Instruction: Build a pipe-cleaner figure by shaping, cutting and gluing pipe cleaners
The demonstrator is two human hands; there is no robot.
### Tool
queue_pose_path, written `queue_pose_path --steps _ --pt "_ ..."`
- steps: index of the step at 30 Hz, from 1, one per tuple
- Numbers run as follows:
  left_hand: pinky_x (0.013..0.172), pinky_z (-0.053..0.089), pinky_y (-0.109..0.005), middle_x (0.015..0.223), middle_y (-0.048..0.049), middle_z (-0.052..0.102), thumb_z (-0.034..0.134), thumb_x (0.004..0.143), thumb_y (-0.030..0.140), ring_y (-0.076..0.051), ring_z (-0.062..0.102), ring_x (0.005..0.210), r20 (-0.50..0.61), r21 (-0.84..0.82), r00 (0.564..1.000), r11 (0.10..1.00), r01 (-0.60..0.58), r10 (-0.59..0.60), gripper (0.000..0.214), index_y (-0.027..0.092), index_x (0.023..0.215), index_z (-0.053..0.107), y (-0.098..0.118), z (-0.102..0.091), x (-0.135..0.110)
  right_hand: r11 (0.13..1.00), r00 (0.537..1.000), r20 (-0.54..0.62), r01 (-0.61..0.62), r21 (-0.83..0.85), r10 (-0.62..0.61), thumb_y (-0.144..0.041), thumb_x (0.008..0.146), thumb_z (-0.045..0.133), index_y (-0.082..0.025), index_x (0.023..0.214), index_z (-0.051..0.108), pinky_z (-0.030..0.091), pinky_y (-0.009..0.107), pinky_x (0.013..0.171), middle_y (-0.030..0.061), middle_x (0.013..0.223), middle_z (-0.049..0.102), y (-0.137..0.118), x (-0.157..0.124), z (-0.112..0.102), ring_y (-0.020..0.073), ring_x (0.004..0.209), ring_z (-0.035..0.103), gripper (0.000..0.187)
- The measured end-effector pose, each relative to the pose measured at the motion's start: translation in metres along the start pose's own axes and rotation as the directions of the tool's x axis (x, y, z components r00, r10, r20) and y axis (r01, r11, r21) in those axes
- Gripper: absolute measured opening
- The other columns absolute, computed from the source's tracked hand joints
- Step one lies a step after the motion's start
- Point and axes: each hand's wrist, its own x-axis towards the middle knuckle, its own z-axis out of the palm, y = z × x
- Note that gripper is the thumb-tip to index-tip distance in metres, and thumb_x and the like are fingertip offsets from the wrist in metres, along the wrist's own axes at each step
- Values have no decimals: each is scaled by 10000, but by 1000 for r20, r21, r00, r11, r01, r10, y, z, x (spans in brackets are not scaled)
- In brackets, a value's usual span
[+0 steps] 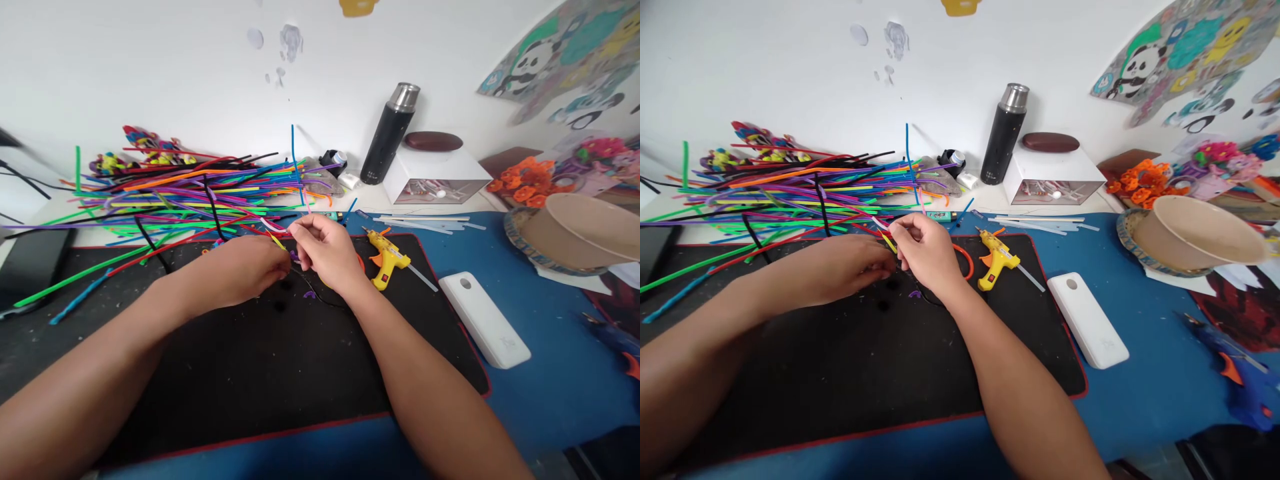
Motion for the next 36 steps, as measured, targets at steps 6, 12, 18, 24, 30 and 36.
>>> queue_pose_path --steps 6,12,18,24,30,36 --pt "650 406 -316 915 -18 762 697 877 216 -235 681 788 197 -4 979 999 50 -48 65 276 861 716 10 -17 -11 1000 1000 -25 9 -8 -10 -464 973 727 -221 890 646 416 213 443 -74 576 574 -1 -1 1 90 433 522 269" --pt "650 392 -340 856 -24 750 743 839 223 -259 675 767 181 17 983 1000 -26 22 77 274 825 688 16 4 -11 1000 999 -34 1 -2 -1 -429 982 733 -234 875 647 437 227 446 -62 590 581 -1 -1 2 102 448 528 238" --pt "649 397 -347 780 -35 722 715 828 190 -253 661 702 170 57 985 998 -39 29 83 272 820 702 16 16 -9 1000 999 -35 4 6 -4 -430 981 741 -237 874 648 446 234 448 -55 593 581 1 -1 3 109 461 526 239" --pt "632 399 -350 788 -42 737 632 859 182 -243 654 672 173 70 984 996 -59 46 117 263 827 710 18 14 -8 999 999 -19 30 -15 -30 -447 984 734 -241 898 661 455 239 448 -42 605 593 6 0 4 122 491 542 235" --pt "643 438 -355 833 -69 770 585 903 211 -250 691 697 168 103 985 994 -48 30 155 241 868 733 21 14 -5 997 998 -11 57 -56 -57 -455 991 713 -246 906 662 466 244 466 -39 619 595 7 -1 4 128 513 548 232" --pt "636 423 -359 858 -69 793 550 977 286 -268 723 738 102 57 995 998 3 -9 218 254 882 743 15 9 -4 993 998 -12 64 -103 -66 -460 1000 703 -249 903 660 450 249 476 -34 637 602 6 -2 3 134 527 568 236"
